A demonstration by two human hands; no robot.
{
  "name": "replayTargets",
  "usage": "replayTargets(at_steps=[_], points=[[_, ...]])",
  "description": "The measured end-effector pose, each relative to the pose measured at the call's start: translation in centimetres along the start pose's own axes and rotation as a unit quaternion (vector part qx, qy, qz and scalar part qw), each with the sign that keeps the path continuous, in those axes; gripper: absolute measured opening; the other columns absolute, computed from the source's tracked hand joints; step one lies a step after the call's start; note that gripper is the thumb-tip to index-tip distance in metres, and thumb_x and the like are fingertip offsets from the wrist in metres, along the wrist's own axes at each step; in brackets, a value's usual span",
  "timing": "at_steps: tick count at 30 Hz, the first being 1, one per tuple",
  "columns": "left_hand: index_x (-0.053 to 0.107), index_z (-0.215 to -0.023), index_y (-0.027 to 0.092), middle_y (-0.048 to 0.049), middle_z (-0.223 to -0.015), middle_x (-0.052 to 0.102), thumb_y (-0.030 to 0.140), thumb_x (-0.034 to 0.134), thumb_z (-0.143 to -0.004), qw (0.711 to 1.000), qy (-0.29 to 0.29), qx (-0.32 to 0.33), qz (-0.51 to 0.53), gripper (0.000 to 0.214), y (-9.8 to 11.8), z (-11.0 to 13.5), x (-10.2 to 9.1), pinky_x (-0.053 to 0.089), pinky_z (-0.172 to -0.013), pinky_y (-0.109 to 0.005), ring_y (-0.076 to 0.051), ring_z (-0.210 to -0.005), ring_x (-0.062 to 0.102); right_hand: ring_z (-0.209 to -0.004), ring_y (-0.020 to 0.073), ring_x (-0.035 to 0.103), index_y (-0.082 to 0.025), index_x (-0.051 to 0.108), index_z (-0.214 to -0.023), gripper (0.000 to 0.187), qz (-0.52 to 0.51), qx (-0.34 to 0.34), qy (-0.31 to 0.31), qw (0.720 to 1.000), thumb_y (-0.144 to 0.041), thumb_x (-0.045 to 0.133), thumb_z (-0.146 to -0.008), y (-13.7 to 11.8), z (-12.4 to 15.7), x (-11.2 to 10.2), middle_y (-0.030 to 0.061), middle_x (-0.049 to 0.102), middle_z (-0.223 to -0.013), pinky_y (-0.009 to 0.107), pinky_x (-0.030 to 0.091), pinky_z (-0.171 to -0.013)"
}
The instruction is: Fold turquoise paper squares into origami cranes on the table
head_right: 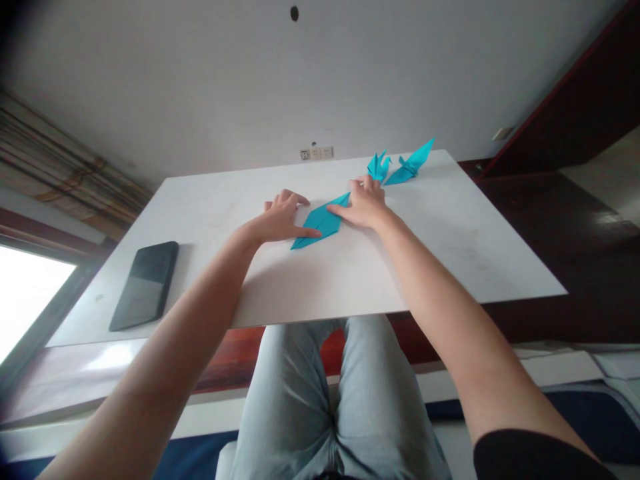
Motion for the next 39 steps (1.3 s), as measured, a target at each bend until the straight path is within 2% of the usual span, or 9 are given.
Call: replayTargets(at_steps=[5, 8, 11, 18, 24, 27, 31, 34, 39], points=[[0.068, -0.136, 0.029, -0.0158, -0.152, 0.057, 0.073, 0.096, -0.071, 1.0, -0.022, 0.013, 0.014, 0.083, 0.1, -0.1, -0.2, 0.041, -0.128, -0.065, -0.046, -0.147, 0.053, -0.134, 0.0461, 0.067, -0.027, 0.073, -0.106, 0.05, -0.074, 0.004, 0.058, 0.996, -0.065, 0.095, -0.084, 0.6, -0.3, -0.9, 0.0159, 0.076, -0.129, 0.071, 0.048, -0.122], [0.068, -0.13, 0.028, -0.0153, -0.149, 0.061, 0.072, 0.096, -0.068, 0.999, -0.036, 0.011, 0.015, 0.081, 0.2, 0.0, -0.3, 0.042, -0.128, -0.064, -0.044, -0.143, 0.057, -0.099, 0.0323, 0.072, -0.027, 0.072, -0.104, 0.044, -0.173, 0.011, 0.012, 0.985, -0.053, 0.1, -0.083, 0.6, -0.3, -1.1, 0.0051, 0.074, -0.093, 0.054, 0.058, -0.102], [0.062, -0.13, 0.029, -0.0132, -0.143, 0.068, 0.07, 0.096, -0.067, 0.998, -0.041, 0.017, 0.037, 0.083, 0.3, 0.1, -0.3, 0.045, -0.124, -0.06, -0.041, -0.136, 0.063, -0.078, 0.0244, 0.064, -0.026, 0.072, -0.109, 0.046, -0.273, -0.009, -0.043, 0.961, -0.052, 0.1, -0.083, -0.3, -0.1, -1.4, -0.0014, 0.066, -0.076, 0.042, 0.056, -0.081], [0.052, -0.147, 0.03, -0.0094, -0.126, 0.079, 0.064, 0.101, -0.065, 0.996, -0.024, 0.003, 0.085, 0.102, 0.2, 0.1, -0.6, 0.052, -0.114, -0.055, -0.035, -0.12, 0.075, -0.084, 0.0238, 0.065, -0.028, 0.074, -0.106, 0.047, -0.344, -0.078, 0.016, 0.936, -0.063, 0.097, -0.086, -2.4, 0.3, -3.4, -0.0005, 0.064, -0.08, 0.042, 0.058, -0.084], [0.065, -0.12, 0.024, -0.0092, -0.114, 0.082, 0.043, 0.095, -0.077, 0.975, -0.008, -0.01, 0.222, 0.056, 0.3, -0.5, -0.5, 0.062, -0.091, -0.042, -0.028, -0.107, 0.078, -0.1, 0.0288, 0.071, -0.031, 0.075, -0.124, 0.063, -0.331, -0.065, 0.067, 0.939, -0.079, 0.092, -0.086, -2.6, 0.3, -4.5, 0.0052, 0.074, -0.1, 0.045, 0.063, -0.089], [0.067, -0.114, 0.023, -0.0076, -0.112, 0.082, 0.039, 0.088, -0.083, 0.966, 0.063, -0.016, 0.252, 0.041, -0.4, -1.1, -1.2, 0.062, -0.085, -0.038, -0.025, -0.102, 0.077, -0.108, 0.03, 0.071, -0.035, 0.07, -0.143, 0.073, -0.288, -0.065, 0.084, 0.952, -0.081, 0.087, -0.089, -2.4, 0.3, -4.6, 0.0092, 0.076, -0.124, 0.047, 0.065, -0.094], [0.071, -0.122, 0.027, -0.0061, -0.116, 0.079, 0.035, 0.074, -0.095, 0.961, 0.226, -0.028, 0.158, 0.028, -1.2, -0.9, -3.4, 0.061, -0.092, -0.039, -0.025, -0.109, 0.072, -0.112, 0.0305, 0.069, -0.037, 0.056, -0.163, 0.085, -0.232, -0.063, 0.074, 0.968, -0.075, 0.085, -0.093, -1.8, 0.2, -3.4, 0.0125, 0.069, -0.147, 0.053, 0.066, -0.101], [0.075, -0.125, 0.029, -0.0085, -0.121, 0.077, 0.025, 0.067, -0.097, 0.957, 0.275, -0.01, 0.096, 0.029, -0.8, -0.2, -4.2, 0.06, -0.102, -0.044, -0.027, -0.116, 0.068, -0.106, 0.0283, 0.069, -0.037, 0.052, -0.166, 0.083, -0.235, -0.066, 0.058, 0.968, -0.069, 0.084, -0.096, -1.7, 0.1, -2.6, 0.011, 0.069, -0.139, 0.052, 0.065, -0.102], [0.079, -0.112, 0.026, -0.0119, -0.128, 0.075, 0.014, 0.07, -0.089, 0.986, 0.164, 0.003, 0.038, 0.028, 0.6, 0.1, -2.2, 0.059, -0.104, -0.048, -0.031, -0.12, 0.068, -0.087, 0.0248, 0.066, -0.034, 0.066, -0.144, 0.058, -0.274, -0.084, 0.004, 0.958, -0.068, 0.082, -0.099, -2.4, 0.7, -2.3, 0.0016, 0.071, -0.098, 0.046, 0.062, -0.092]])
Point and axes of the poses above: each hand's wrist, its own z-axis away from the middle knuckle, its own x-axis out of the palm, y = z × x, the point moved 5 cm from there along -z, towards the middle knuckle
